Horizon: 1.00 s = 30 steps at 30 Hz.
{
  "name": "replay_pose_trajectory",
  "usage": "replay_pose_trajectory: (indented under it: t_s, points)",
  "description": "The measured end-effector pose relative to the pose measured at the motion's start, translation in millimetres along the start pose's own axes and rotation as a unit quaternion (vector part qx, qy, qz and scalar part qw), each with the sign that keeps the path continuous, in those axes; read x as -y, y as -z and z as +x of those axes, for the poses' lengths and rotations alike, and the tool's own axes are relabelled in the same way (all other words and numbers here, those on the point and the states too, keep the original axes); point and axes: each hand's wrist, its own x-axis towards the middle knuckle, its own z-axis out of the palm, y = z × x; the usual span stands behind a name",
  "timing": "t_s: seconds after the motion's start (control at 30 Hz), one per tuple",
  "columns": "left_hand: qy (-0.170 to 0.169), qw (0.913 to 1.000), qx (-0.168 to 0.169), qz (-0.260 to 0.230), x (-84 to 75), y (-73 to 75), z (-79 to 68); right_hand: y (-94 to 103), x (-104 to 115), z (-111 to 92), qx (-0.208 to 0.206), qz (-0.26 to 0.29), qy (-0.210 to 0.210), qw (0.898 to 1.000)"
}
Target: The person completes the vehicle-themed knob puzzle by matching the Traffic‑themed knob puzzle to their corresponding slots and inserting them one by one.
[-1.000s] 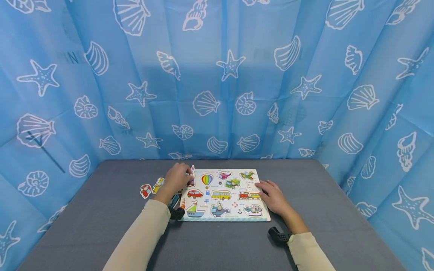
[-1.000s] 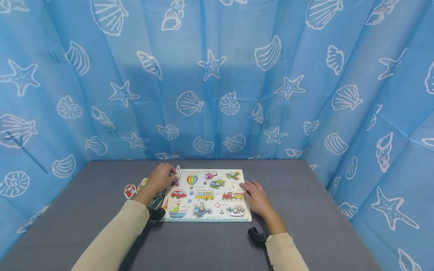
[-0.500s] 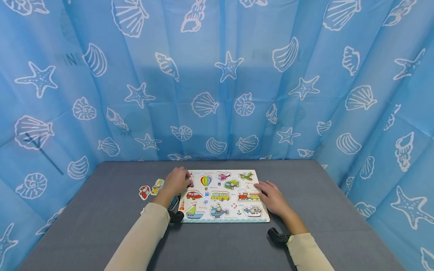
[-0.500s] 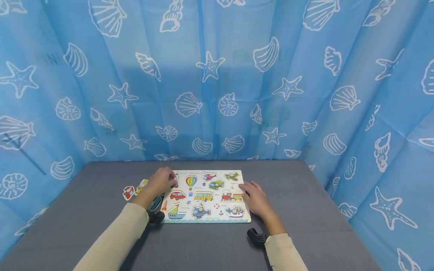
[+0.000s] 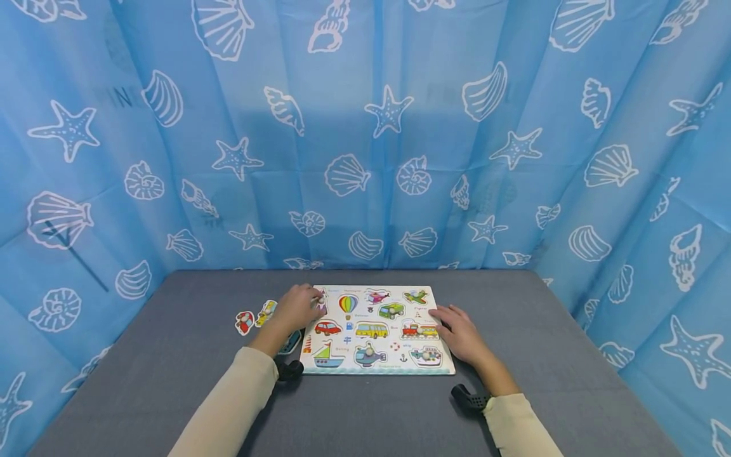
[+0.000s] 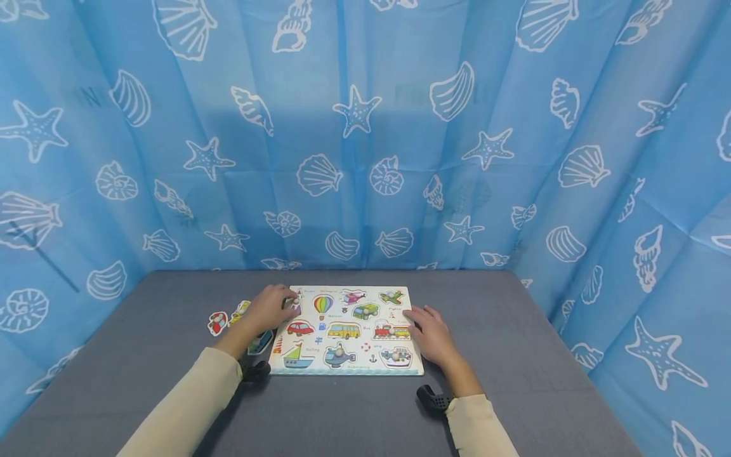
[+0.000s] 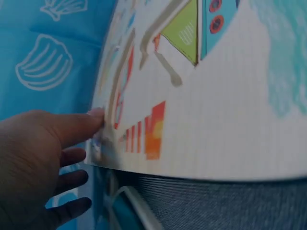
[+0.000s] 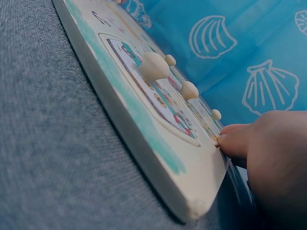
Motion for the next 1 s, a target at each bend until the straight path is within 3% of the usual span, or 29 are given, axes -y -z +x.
replay_pose_trajectory:
  t_s: [0.3, 0.7, 0.9, 1.0]
  points:
    - [-0.006, 0.9986, 0.015, -0.051, 5.7, 20.8, -12.6, -1.3, -1.5, 0.7, -0.005, 0.001, -0.001, 1.0]
    - [0.018, 0.9857, -0.052, -0.159, 21.7, 46.8, -38.6, -0.2, 0.1, -0.3, -0.007, 0.0, -0.002, 1.0]
    - [0.004, 0.9833, -0.077, -0.165, 25.4, 50.4, -47.4, -0.4, 0.8, -0.9, -0.003, -0.003, 0.001, 1.0]
    - [0.013, 0.9846, -0.075, -0.157, 27.5, 49.3, -49.2, -0.2, 1.0, -0.3, -0.004, -0.003, 0.0, 1.0]
